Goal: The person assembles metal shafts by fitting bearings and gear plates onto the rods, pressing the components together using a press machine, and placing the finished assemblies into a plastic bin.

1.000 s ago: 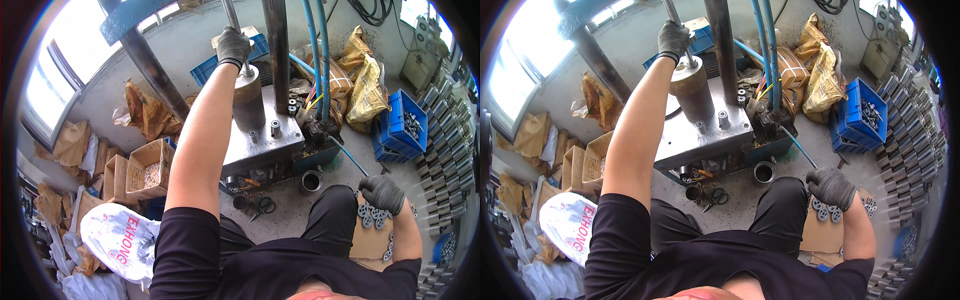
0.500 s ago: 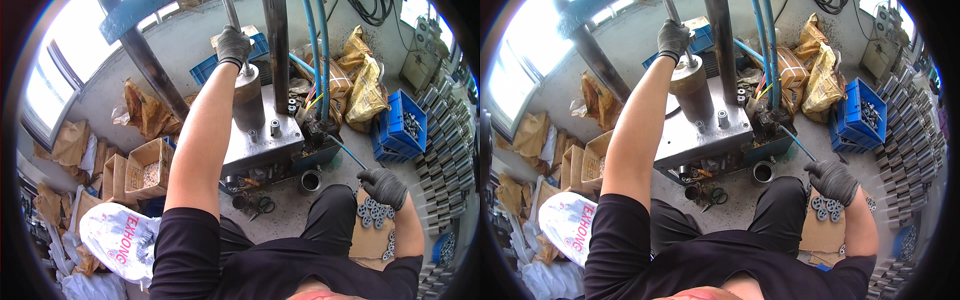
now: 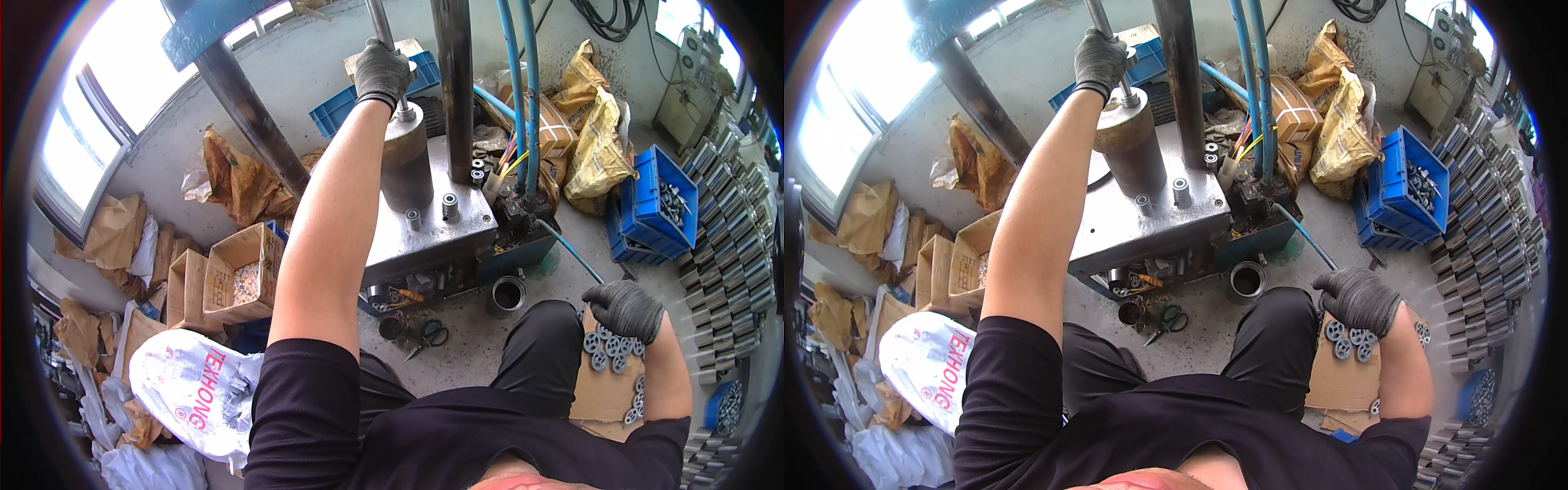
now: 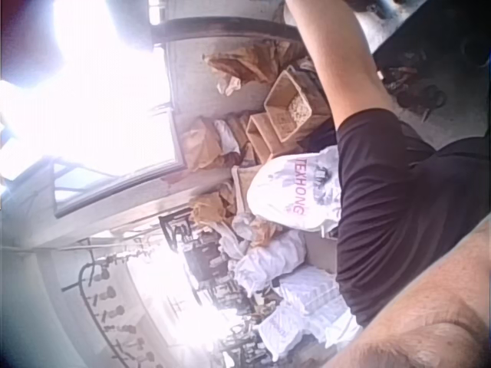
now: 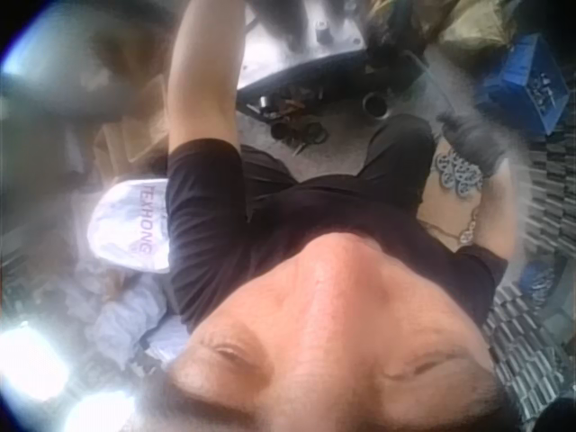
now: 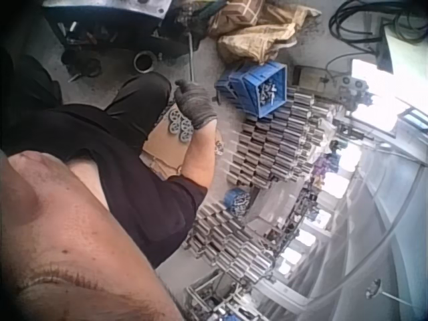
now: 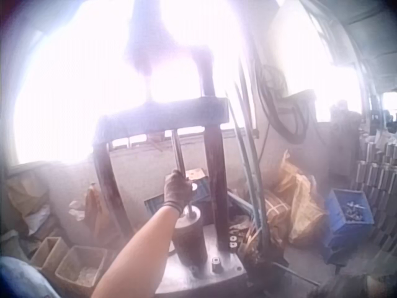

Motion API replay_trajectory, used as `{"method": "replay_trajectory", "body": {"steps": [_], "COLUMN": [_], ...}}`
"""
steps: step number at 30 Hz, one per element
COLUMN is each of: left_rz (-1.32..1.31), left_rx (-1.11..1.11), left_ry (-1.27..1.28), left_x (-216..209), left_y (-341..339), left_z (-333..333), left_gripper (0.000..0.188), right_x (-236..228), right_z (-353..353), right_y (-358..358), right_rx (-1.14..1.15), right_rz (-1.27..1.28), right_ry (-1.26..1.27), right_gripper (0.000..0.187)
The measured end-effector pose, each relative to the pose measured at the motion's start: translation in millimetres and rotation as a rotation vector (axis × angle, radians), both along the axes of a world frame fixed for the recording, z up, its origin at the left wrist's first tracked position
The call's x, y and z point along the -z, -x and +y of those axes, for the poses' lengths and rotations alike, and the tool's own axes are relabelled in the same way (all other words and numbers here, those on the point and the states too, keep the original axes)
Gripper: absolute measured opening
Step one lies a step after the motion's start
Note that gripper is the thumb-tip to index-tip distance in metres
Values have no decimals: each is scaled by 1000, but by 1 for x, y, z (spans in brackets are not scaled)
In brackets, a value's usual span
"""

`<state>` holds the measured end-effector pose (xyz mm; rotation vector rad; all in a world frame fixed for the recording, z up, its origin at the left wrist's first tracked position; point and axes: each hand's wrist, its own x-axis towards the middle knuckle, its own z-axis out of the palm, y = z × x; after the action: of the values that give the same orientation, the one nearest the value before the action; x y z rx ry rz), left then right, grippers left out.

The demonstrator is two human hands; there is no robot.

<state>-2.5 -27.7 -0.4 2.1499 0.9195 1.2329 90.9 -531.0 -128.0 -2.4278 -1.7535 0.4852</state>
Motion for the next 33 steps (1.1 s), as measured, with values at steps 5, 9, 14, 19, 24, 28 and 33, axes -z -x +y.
{"method": "replay_trajectory", "body": {"steps": [5, 9, 14, 19, 24, 28, 33], "left_rz": [-28, 23, 43, 85, -52, -500, -844], "left_rx": [25, -33, -52, -81, -25, 285, 832], "left_ry": [11, -48, -62, -31, -49, 121, 224], "left_x": [1, 3, 5, 4, 11, 24, 71], "left_y": [-1, -2, -2, -3, 3, 17, 73], "left_z": [2, 4, 7, 13, 2, -31, -91], "left_gripper": [24, 28, 29, 38, 35, 21, 23], "right_x": [-2, -9, -39, -80, -95, -93, -88], "right_z": [3, 10, 57, 133, 181, 188, 183], "right_y": [-2, 4, -19, -74, -111, -121, -118], "right_rx": [39, 107, 45, 103, 237, 286, 358], "right_rz": [53, -34, -455, -598, -682, -723, -699], "right_ry": [-52, -279, -874, -1059, -918, -904, -862], "right_gripper": [29, 24, 14, 14, 18, 19, 20]}}
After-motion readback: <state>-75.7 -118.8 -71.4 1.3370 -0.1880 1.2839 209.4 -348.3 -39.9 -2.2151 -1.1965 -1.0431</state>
